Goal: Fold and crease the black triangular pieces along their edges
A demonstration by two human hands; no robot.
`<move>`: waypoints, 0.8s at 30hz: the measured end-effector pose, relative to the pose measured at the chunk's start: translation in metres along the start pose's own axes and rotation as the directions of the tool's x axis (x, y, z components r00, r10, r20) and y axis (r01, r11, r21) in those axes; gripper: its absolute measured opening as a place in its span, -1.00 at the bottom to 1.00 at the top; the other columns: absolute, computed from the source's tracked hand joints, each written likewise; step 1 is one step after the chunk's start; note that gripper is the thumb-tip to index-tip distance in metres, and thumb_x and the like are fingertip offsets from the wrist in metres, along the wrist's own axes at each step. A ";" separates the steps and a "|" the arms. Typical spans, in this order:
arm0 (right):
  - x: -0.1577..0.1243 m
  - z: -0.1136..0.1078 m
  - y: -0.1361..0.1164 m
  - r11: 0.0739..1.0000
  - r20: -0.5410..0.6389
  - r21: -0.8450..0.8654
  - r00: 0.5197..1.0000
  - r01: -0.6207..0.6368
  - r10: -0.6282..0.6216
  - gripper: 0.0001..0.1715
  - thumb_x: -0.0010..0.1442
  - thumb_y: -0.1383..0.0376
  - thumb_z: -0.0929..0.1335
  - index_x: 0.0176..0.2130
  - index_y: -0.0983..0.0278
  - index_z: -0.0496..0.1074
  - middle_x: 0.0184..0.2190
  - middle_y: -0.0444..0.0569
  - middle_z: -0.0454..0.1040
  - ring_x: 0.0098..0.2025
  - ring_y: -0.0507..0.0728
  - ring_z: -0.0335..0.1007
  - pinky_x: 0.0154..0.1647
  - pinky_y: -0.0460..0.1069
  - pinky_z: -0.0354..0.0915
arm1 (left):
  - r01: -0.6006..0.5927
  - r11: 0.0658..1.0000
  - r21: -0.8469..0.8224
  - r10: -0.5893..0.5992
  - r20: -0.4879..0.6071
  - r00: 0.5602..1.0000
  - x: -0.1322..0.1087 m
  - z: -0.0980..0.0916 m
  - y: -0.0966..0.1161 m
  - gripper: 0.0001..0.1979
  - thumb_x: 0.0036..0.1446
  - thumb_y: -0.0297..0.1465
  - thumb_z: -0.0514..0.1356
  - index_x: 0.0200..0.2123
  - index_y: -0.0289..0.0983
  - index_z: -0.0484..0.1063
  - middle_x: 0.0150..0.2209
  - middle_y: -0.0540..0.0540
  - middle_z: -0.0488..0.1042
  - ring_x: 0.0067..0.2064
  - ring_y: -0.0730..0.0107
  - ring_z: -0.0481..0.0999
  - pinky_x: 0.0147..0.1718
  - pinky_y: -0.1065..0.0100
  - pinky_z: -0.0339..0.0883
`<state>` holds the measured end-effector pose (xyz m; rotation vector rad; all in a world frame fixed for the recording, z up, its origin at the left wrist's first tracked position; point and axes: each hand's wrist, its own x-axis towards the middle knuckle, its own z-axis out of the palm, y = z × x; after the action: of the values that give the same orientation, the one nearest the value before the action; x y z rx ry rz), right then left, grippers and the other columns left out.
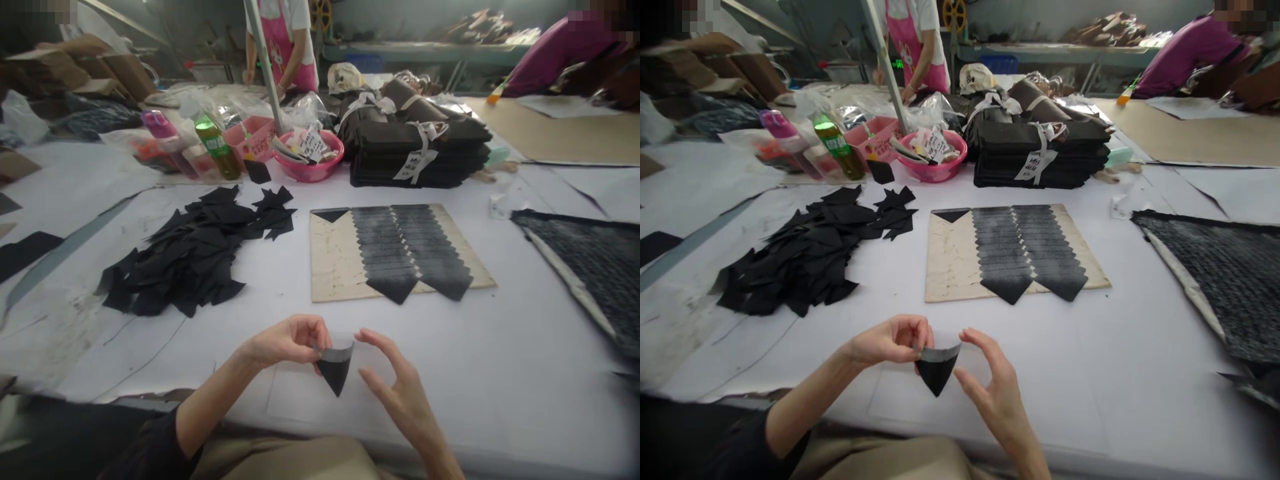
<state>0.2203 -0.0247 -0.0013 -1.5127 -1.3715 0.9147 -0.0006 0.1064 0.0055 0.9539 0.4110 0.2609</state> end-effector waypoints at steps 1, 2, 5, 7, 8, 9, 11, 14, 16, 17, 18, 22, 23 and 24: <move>-0.005 0.002 -0.004 0.996 0.036 -0.080 0.999 0.039 -0.036 -0.50 0.18 0.21 0.39 0.11 0.20 0.37 0.08 0.07 0.43 0.17 0.24 0.30 0.20 0.18 0.26 | 0.008 1.000 0.008 -0.008 0.018 1.000 -0.001 0.003 -0.003 -0.72 0.00 -0.34 0.41 -0.37 -0.34 0.39 -0.27 -0.17 0.46 -0.30 0.32 0.48 -0.30 0.28 0.46; -0.010 0.005 -0.007 0.987 0.054 -0.139 0.996 0.079 -0.072 -0.50 0.16 0.24 0.39 0.10 0.20 0.37 0.07 0.06 0.44 0.18 0.24 0.29 0.21 0.19 0.25 | 0.015 0.999 0.029 -0.016 0.031 0.999 -0.002 0.006 -0.004 -0.72 0.00 -0.32 0.41 -0.37 -0.34 0.40 -0.27 -0.17 0.46 -0.29 0.32 0.48 -0.29 0.28 0.46; -0.019 0.015 -0.013 0.968 0.084 -0.235 0.994 0.093 -0.075 -0.55 0.13 0.35 0.34 0.05 0.19 0.40 -0.11 0.00 0.51 0.00 0.19 0.42 0.11 0.14 0.32 | 0.043 0.992 0.115 -0.047 0.039 0.998 -0.006 0.010 -0.006 -0.73 0.02 -0.30 0.40 -0.35 -0.34 0.44 -0.29 -0.14 0.46 -0.28 0.35 0.46 -0.26 0.35 0.42; -0.023 0.021 -0.013 0.961 0.085 -0.275 0.996 -0.015 0.040 -0.59 0.10 0.39 0.31 -0.02 0.18 0.42 -0.23 -0.05 0.53 -0.15 0.14 0.46 -0.04 0.06 0.37 | 0.075 0.987 0.139 -0.081 0.033 0.996 -0.009 0.008 -0.009 -0.74 0.02 -0.32 0.40 -0.32 -0.36 0.47 -0.32 -0.12 0.47 -0.30 0.40 0.45 -0.28 0.42 0.39; -0.025 0.023 -0.013 0.952 0.087 -0.296 0.990 -0.082 0.112 -0.61 0.09 0.40 0.30 -0.06 0.19 0.43 -0.25 -0.07 0.52 -0.20 0.13 0.46 -0.12 0.03 0.37 | 0.093 0.986 0.141 -0.099 0.035 0.994 -0.010 0.006 -0.011 -0.74 0.01 -0.33 0.41 -0.30 -0.36 0.48 -0.34 -0.11 0.48 -0.32 0.42 0.45 -0.31 0.45 0.37; -0.026 0.026 -0.012 0.937 0.084 -0.319 0.981 -0.138 0.174 -0.63 0.07 0.40 0.30 -0.09 0.19 0.43 -0.27 -0.08 0.52 -0.22 0.13 0.46 -0.18 0.01 0.36 | 0.112 0.983 0.145 -0.119 0.039 0.992 -0.011 0.003 -0.014 -0.73 0.00 -0.33 0.41 -0.29 -0.37 0.49 -0.35 -0.10 0.49 -0.34 0.44 0.45 -0.34 0.47 0.35; -0.027 0.033 -0.012 0.912 0.079 -0.356 0.966 -0.204 0.247 -0.69 0.07 0.38 0.30 -0.14 0.19 0.42 -0.30 -0.11 0.53 -0.26 0.13 0.46 -0.24 -0.01 0.32 | 0.137 0.980 0.147 -0.144 0.036 0.989 -0.014 -0.002 -0.021 -0.71 -0.02 -0.33 0.42 -0.26 -0.37 0.50 -0.34 -0.10 0.50 -0.35 0.45 0.46 -0.37 0.49 0.33; -0.026 0.040 -0.013 0.888 0.086 -0.399 0.955 -0.227 0.282 -0.72 0.08 0.38 0.29 -0.17 0.18 0.42 -0.34 -0.13 0.54 -0.30 0.12 0.45 -0.29 -0.04 0.27 | 0.136 0.979 0.151 -0.137 -0.004 0.991 -0.018 -0.011 -0.026 -0.53 -0.08 -0.33 0.46 -0.09 -0.32 0.45 -0.19 -0.14 0.52 -0.25 0.37 0.51 -0.28 0.44 0.38; -0.025 0.041 -0.012 0.855 0.064 -0.470 0.957 -0.221 0.283 -0.69 0.06 0.41 0.29 -0.16 0.17 0.42 -0.36 -0.14 0.53 -0.31 0.13 0.44 -0.30 -0.03 0.24 | 0.137 0.968 0.210 -0.124 -0.070 0.990 -0.022 -0.017 -0.025 -0.44 -0.16 -0.30 0.48 -0.07 -0.30 0.43 -0.14 -0.19 0.52 -0.19 0.28 0.53 -0.23 0.35 0.41; -0.025 0.039 -0.011 0.826 0.035 -0.518 0.959 -0.223 0.281 -0.67 0.05 0.43 0.29 -0.16 0.18 0.42 -0.36 -0.13 0.53 -0.32 0.14 0.43 -0.30 -0.03 0.23 | 0.136 0.958 0.254 -0.105 -0.131 0.986 -0.025 -0.020 -0.023 -0.47 -0.16 -0.27 0.48 -0.12 -0.31 0.45 -0.17 -0.19 0.53 -0.20 0.26 0.54 -0.24 0.33 0.42; -0.024 0.037 -0.009 0.796 0.006 -0.561 0.960 -0.228 0.280 -0.65 0.04 0.44 0.30 -0.15 0.18 0.42 -0.36 -0.13 0.53 -0.31 0.15 0.43 -0.30 -0.02 0.22 | 0.137 0.944 0.299 -0.075 -0.209 0.975 -0.028 -0.024 -0.021 -0.55 -0.13 -0.24 0.46 -0.20 -0.32 0.47 -0.22 -0.18 0.55 -0.23 0.27 0.54 -0.26 0.34 0.41; -0.025 0.025 -0.002 0.744 -0.009 -0.629 0.959 -0.224 0.282 -0.65 0.08 0.42 0.30 -0.11 0.16 0.40 -0.30 -0.13 0.54 -0.30 0.16 0.43 -0.28 0.01 0.22 | 0.154 0.900 0.407 0.066 -0.477 0.877 -0.038 -0.026 -0.020 -0.73 0.08 -0.23 0.33 -0.44 -0.30 0.43 -0.56 0.01 0.43 -0.51 0.48 0.40 -0.49 0.49 0.22; -0.025 0.024 -0.001 0.743 0.007 -0.640 0.965 -0.198 0.263 -0.66 0.09 0.41 0.30 -0.12 0.16 0.41 -0.29 -0.13 0.53 -0.29 0.16 0.43 -0.27 0.01 0.22 | 0.161 0.874 0.458 0.097 -0.490 0.866 -0.038 -0.021 -0.023 -0.74 0.10 -0.24 0.32 -0.46 -0.29 0.43 -0.59 0.03 0.40 -0.53 0.49 0.36 -0.52 0.49 0.17; -0.025 0.024 0.000 0.738 0.020 -0.654 0.971 -0.167 0.238 -0.68 0.10 0.41 0.30 -0.13 0.16 0.41 -0.27 -0.13 0.53 -0.28 0.16 0.42 -0.26 0.02 0.21 | 0.160 0.830 0.534 0.141 -0.479 0.867 -0.038 -0.015 -0.027 -0.76 0.12 -0.25 0.32 -0.47 -0.28 0.45 -0.58 0.03 0.40 -0.52 0.48 0.36 -0.51 0.47 0.16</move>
<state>0.1953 -0.0467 -0.0105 -2.2052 -1.7345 0.6704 -0.0405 0.0873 -0.0153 1.4685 1.0179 0.3937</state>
